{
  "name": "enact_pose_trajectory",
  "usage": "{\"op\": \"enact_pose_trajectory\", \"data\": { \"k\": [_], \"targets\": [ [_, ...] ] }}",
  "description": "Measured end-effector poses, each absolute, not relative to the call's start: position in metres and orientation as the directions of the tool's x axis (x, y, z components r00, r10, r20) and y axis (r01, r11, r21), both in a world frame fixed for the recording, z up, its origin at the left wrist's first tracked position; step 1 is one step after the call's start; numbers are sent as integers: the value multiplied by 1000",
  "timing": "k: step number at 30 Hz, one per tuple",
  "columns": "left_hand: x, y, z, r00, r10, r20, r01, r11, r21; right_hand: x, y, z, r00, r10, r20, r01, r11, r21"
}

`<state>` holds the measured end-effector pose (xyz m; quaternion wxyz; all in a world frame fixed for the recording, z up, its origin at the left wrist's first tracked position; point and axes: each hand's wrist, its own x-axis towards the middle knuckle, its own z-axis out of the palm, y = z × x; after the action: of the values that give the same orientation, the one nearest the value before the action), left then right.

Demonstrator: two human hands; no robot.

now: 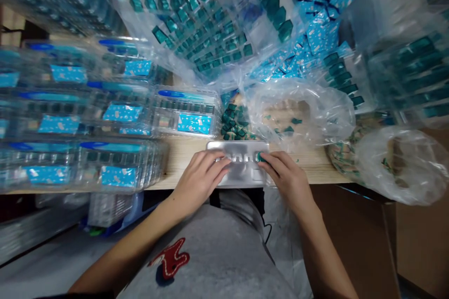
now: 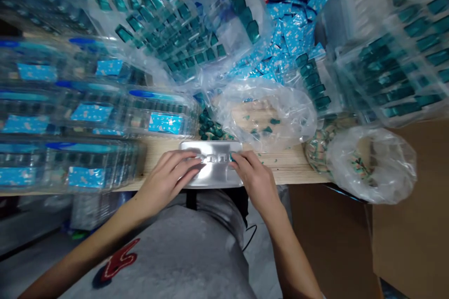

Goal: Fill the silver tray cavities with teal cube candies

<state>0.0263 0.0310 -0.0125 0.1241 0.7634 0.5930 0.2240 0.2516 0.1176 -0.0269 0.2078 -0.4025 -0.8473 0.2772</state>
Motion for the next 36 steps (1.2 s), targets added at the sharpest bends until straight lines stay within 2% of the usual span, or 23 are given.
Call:
{"op": "enact_pose_trajectory", "data": {
  "k": [9,12,15,17,20,24,27,32,36],
  "targets": [
    [22,31,-12,207,966,157,867,-255,428,253,123,-26,-591,806,45,628,494,-602],
    [24,31,-7,181,963,200,833,-258,489,256,122,-18,-532,843,75,597,437,-673],
    [33,34,3,141,969,203,717,-242,654,255,111,-1,-464,886,16,397,224,-890],
    [41,37,12,105,977,188,596,-213,774,250,100,13,-502,862,-66,208,46,-977],
    [51,42,25,78,977,201,447,-214,869,240,85,29,-538,837,-102,15,-111,-994],
    [53,47,39,153,958,243,426,-286,858,232,77,36,-539,828,-158,-128,-266,-956],
    [48,47,44,218,953,212,411,-286,866,229,78,37,-564,810,-159,-242,-346,-907],
    [48,46,44,126,982,142,285,-173,943,224,80,40,-547,822,-158,-237,-332,-913],
    [52,48,38,68,994,86,237,-100,966,226,79,35,-477,876,-74,-101,-139,-985]
  ]
}}
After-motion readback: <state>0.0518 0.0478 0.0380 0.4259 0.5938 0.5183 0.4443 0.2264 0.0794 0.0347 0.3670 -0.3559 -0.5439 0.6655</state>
